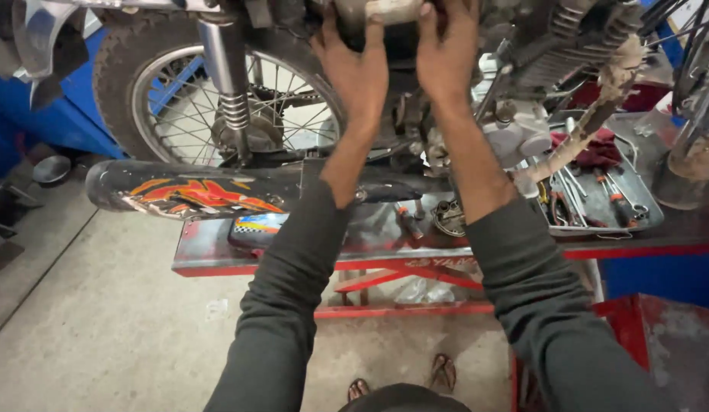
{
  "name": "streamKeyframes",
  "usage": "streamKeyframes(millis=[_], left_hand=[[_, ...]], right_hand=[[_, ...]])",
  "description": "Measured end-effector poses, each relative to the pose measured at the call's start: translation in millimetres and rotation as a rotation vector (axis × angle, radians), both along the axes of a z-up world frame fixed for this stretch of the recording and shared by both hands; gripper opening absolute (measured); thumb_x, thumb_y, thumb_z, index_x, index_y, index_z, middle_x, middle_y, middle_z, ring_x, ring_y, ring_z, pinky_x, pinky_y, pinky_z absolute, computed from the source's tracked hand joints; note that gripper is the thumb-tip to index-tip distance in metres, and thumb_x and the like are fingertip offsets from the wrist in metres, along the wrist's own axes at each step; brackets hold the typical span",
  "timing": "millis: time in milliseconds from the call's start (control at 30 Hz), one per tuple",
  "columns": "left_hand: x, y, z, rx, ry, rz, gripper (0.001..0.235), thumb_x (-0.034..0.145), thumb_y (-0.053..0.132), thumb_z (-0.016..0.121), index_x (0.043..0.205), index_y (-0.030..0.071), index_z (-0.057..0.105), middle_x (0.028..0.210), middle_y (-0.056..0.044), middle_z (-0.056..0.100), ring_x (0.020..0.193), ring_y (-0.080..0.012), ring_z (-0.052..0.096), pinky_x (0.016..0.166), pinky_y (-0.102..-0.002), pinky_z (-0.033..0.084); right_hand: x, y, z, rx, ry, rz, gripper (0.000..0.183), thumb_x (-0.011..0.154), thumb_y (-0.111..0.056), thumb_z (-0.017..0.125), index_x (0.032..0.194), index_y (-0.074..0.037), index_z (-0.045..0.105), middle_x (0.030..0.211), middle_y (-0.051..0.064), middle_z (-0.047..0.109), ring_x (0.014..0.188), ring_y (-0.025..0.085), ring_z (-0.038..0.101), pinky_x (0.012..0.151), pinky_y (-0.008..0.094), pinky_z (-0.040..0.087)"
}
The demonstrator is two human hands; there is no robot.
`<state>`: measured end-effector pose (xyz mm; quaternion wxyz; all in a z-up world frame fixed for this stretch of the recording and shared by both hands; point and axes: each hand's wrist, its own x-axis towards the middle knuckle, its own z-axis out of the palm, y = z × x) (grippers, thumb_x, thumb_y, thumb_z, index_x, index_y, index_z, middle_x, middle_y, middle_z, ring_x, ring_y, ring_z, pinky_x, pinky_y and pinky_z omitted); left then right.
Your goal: The person removes a side panel from a motorcycle using a screwdriver, then uses a wrench to loosen and remove a bolt from the engine area. They proceed to remove a black cover, wipe the engine components with a red cloth, and finally place the removed parts on the workbench.
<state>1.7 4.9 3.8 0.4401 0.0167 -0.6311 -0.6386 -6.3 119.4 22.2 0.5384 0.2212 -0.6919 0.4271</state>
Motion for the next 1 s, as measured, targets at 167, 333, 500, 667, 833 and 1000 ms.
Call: streamKeyframes(millis=[167, 333, 500, 667, 833, 1000], left_hand=[[11.0, 2.5, 11.6, 0.035, 0.002, -0.047, 0.072, 0.081, 0.043, 0.063, 0.140, 0.004, 0.048, 0.130, -0.020, 0.049, 0.128, -0.0421, 0.052, 0.106, -0.049, 0.043], [3.7, 3.3, 12.0, 0.073, 0.016, -0.009, 0.063, 0.083, 0.039, 0.064, 0.133, 0.003, 0.053, 0.124, -0.019, 0.052, 0.123, -0.0398, 0.057, 0.106, -0.047, 0.045], [14.6, 1.6, 15.9, 0.103, 0.022, 0.010, 0.056, 0.081, 0.034, 0.068, 0.124, 0.000, 0.059, 0.119, -0.020, 0.059, 0.119, -0.0368, 0.059, 0.105, -0.044, 0.046], [57.4, 6.1, 24.6, 0.266, 0.045, -0.042, 0.057, 0.078, 0.041, 0.068, 0.115, -0.002, 0.058, 0.118, -0.020, 0.062, 0.113, -0.0313, 0.060, 0.103, -0.040, 0.044], [143.4, -2.4, 12.0, 0.488, -0.114, -0.341, 0.066, 0.085, 0.056, 0.055, 0.121, 0.000, 0.049, 0.121, -0.021, 0.052, 0.113, -0.0356, 0.053, 0.099, -0.048, 0.040], [174.6, 11.3, -106.9, 0.697, -0.456, -0.436, 0.058, 0.090, 0.059, 0.062, 0.106, 0.005, 0.051, 0.104, -0.013, 0.049, 0.096, -0.0285, 0.051, 0.082, -0.043, 0.041]], right_hand=[[-8.1, 6.1, -2.2, 0.000, -0.029, -0.058, 0.025, 0.094, -0.015, 0.055, 0.114, -0.003, 0.066, 0.101, 0.014, 0.059, 0.093, 0.030, 0.062, 0.086, 0.037, 0.049], [-17.4, 11.2, 0.3, 0.001, -0.051, -0.080, 0.027, 0.097, -0.023, 0.058, 0.113, -0.003, 0.068, 0.098, 0.012, 0.059, 0.090, 0.028, 0.065, 0.081, 0.037, 0.051], [5.2, 6.3, 1.6, -0.021, -0.038, -0.106, 0.023, 0.092, -0.018, 0.061, 0.107, -0.003, 0.069, 0.095, 0.013, 0.063, 0.086, 0.027, 0.066, 0.073, 0.034, 0.056], [60.7, -6.6, -2.0, -0.129, -0.080, -0.028, 0.025, 0.102, -0.024, 0.058, 0.119, -0.006, 0.065, 0.111, 0.013, 0.061, 0.099, 0.026, 0.067, 0.072, 0.034, 0.061], [129.6, -9.3, -37.8, -0.146, -0.062, 0.008, 0.026, 0.106, -0.019, 0.059, 0.126, -0.002, 0.058, 0.117, 0.015, 0.055, 0.112, 0.032, 0.060, 0.097, 0.044, 0.051], [186.3, 6.2, -152.9, -0.323, -0.245, -0.060, 0.033, 0.105, -0.019, 0.062, 0.128, 0.002, 0.052, 0.119, 0.019, 0.050, 0.116, 0.032, 0.054, 0.102, 0.047, 0.044]])
